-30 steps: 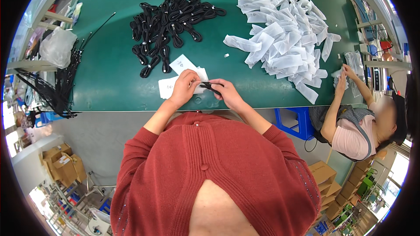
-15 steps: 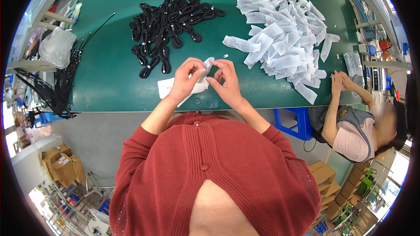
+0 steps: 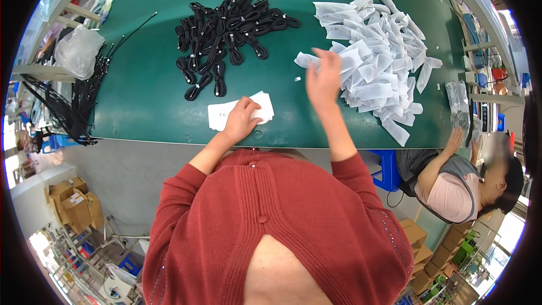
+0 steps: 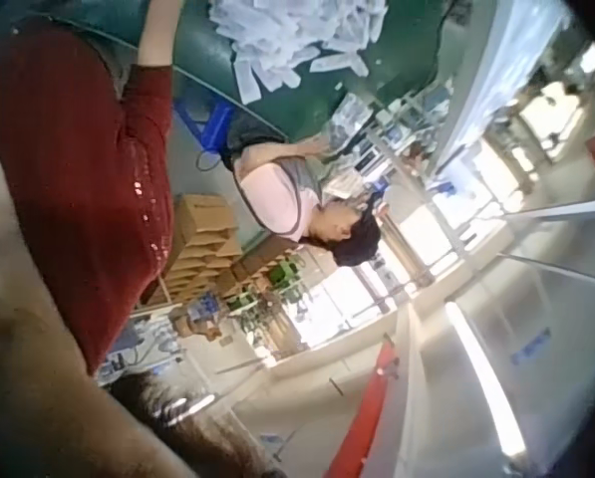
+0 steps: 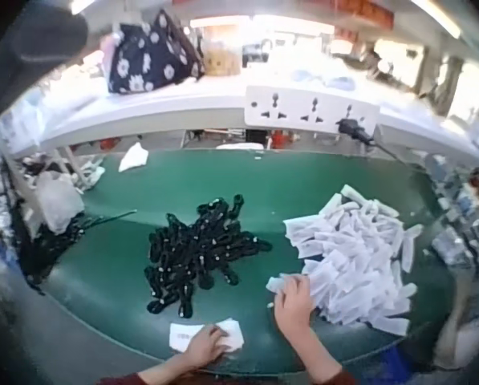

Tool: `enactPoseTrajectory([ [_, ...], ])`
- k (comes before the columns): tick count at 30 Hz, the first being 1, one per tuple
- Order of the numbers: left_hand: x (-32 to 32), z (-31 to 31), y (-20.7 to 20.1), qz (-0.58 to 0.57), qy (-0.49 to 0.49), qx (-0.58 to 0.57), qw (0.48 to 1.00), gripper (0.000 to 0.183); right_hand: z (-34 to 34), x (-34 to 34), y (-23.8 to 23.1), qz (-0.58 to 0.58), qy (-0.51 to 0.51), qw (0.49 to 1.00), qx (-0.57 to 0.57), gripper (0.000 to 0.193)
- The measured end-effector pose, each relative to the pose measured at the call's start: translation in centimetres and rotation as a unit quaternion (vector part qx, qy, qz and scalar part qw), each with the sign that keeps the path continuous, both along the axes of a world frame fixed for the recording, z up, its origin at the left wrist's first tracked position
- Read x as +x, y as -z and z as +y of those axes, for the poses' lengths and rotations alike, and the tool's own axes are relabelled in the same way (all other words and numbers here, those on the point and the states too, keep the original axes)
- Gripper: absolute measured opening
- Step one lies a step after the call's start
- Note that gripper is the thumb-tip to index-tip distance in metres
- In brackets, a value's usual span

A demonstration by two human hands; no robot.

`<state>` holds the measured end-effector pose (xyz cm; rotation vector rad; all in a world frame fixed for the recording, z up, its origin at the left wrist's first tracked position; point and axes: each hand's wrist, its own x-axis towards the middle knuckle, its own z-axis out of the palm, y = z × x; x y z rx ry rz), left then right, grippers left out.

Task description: The person repeatedly picks up black cables from a pile on a green table, places each cable into a small white paper sleeve, and sets the packaged unit aside. The person continues this one-at-a-time packaging process throughout the clip.

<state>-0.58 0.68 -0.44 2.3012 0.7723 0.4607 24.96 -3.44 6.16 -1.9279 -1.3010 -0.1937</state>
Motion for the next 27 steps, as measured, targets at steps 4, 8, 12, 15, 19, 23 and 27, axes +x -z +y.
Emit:
enactPoseTrajectory([
  [4,0.7,-0.2,0.6,0.021,0.019,0.026,0.999,0.020,6.7,-4.6,3.5,0.021,-0.109,0.991,-0.075,0.040],
  [8,0.8,-0.1,0.8,-0.001,-0.010,0.019,1.000,0.012,9.6,-4.7,7.8,-0.058,-0.197,0.965,-0.164,0.034],
  [12,0.5,-0.2,1.4,-0.036,-0.076,-0.053,0.995,0.010,8.3,-4.4,9.9,0.048,-0.129,0.977,-0.164,0.023],
  [15,0.6,-0.2,1.2,-0.037,-0.115,-0.124,0.985,0.009,4.5,-3.6,9.7,0.262,-0.091,0.953,-0.121,0.019],
  [19,0.3,0.0,1.4,-0.056,-0.126,-0.151,0.979,0.009,-2.0,-4.0,7.6,0.418,-0.124,0.891,-0.122,0.017],
  [23,0.5,-0.1,1.3,-0.045,-0.106,-0.126,0.985,0.010,-7.0,-5.0,5.4,0.416,-0.127,0.891,-0.129,0.020],
  [27,0.9,-0.4,0.6,-0.022,-0.049,0.011,0.998,0.012,-9.2,-5.9,4.9,0.385,-0.121,0.905,-0.135,0.023],
])
